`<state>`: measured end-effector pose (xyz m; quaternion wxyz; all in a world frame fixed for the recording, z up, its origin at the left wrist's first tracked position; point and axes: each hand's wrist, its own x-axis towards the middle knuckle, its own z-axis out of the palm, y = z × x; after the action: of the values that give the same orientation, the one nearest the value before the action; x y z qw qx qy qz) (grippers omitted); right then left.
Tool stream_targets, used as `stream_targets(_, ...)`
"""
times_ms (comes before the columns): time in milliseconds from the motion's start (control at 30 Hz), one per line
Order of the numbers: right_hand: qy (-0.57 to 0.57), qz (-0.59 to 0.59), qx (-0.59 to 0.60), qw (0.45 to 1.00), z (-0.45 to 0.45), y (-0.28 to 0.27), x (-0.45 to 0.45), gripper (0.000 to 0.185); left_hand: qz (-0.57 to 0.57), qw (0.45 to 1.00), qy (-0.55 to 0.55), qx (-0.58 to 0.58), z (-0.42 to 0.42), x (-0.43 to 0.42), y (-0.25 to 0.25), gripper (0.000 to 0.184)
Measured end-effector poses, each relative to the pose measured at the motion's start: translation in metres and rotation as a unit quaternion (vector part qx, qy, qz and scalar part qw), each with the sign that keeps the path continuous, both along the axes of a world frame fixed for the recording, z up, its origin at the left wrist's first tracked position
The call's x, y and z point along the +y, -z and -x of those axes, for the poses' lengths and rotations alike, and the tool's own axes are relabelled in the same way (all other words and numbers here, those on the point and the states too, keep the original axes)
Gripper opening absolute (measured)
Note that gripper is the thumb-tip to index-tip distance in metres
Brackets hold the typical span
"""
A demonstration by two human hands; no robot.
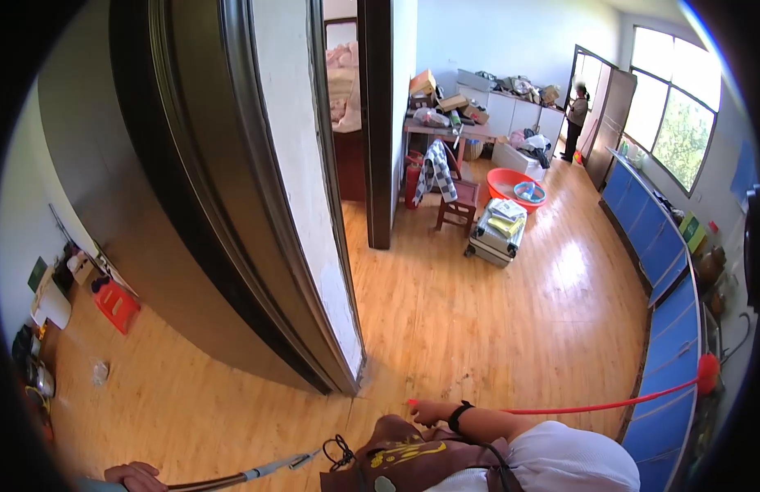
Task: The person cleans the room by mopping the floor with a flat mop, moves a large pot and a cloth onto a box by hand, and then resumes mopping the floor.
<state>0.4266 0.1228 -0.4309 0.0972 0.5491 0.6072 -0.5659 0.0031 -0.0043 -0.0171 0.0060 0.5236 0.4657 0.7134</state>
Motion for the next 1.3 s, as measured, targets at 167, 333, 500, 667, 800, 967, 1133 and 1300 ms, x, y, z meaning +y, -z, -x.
stream_targets(167, 0.008, -0.001, -0.007, 1.0, 0.006, -0.023, -0.003, 0.039, -0.014, 1.0, 0.004, 0.016, -0.004, -0.003, -0.005, 0.035)
stream_targets(333, -0.008, -0.043, -0.007, 0.999, 0.014, -0.022, -0.007, 0.035, -0.001, 0.999, 0.045, 0.017, 0.015, -0.012, -0.003, 0.038)
stream_targets(500, -0.044, -0.041, -0.005, 0.998, 0.031, -0.022, -0.006, 0.036, -0.019, 0.999, 0.025, 0.026, 0.018, -0.022, -0.003, 0.035)
stream_targets(667, -0.07, -0.064, 0.004, 0.996, 0.058, -0.04, -0.011, 0.037, -0.025, 0.999, 0.025, 0.024, 0.026, -0.041, -0.003, 0.033)
stream_targets(800, -0.115, -0.101, 0.0, 0.988, 0.079, -0.049, -0.014, 0.039, -0.025, 0.999, 0.042, 0.019, 0.029, -0.054, -0.005, 0.032)
stream_targets(967, -0.055, -0.112, 0.052, 0.991, 0.094, -0.026, -0.022, 0.023, -0.031, 0.999, 0.036, 0.014, 0.04, -0.068, -0.004, 0.032)
stream_targets(1133, -0.343, -0.341, 0.029, 0.875, 0.087, 0.037, -0.011, 0.022, -0.034, 0.999, 0.026, -0.018, 0.051, -0.068, -0.002, 0.035)
stream_targets(1300, -0.25, -0.234, 0.018, 0.94, 0.089, 0.017, -0.013, 0.023, -0.029, 0.999, 0.036, 0.0, 0.06, -0.067, -0.003, 0.037)
